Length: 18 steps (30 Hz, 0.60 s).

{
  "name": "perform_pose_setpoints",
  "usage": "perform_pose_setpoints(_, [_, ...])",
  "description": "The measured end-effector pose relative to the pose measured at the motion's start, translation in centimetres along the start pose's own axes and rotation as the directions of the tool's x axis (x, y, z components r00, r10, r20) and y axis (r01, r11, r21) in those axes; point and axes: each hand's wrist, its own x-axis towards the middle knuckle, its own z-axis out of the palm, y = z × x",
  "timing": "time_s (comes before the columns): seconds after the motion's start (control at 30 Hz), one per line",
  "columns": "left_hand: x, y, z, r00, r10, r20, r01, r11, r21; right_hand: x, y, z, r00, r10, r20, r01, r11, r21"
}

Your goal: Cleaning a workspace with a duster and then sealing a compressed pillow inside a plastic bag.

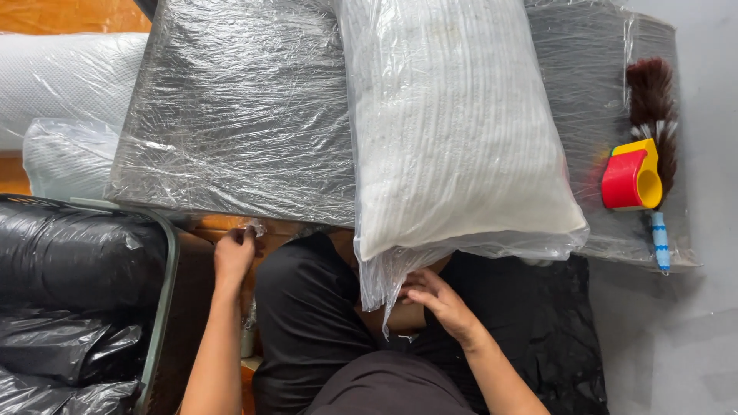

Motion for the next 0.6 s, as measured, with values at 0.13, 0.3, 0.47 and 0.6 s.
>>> perform_pose_setpoints(0.13, [-8.4, 6.4, -3.3, 0.966, 0.158, -0.205, -0.207, 0.947, -0.245, -1.0, -1.6, -0.3, 0.993, -0.099, 0.062, 0.081, 0.968, 0.236])
perform_pose_setpoints(0.3, [-14.5, 13.1, 1.7, 0.926, 0.372, 0.061, -0.292, 0.811, -0.506, 0.9, -6.1, 3.4, 0.935, 0.081, -0.346, 0.050, 0.934, 0.353])
perform_pose_setpoints(0.47, [-15.4, 14.6, 7.8, 0.869, 0.249, 0.428, 0.008, 0.857, -0.516, -2.9, -9.5, 4.6, 0.863, -0.165, -0.477, 0.044, 0.966, -0.253])
perform_pose_setpoints(0.6, [-17.9, 18.6, 4.3, 0.902, 0.204, 0.381, 0.142, 0.693, -0.707, -5.1, -5.1, 2.0, 0.877, -0.118, -0.466, -0.080, 0.921, -0.382])
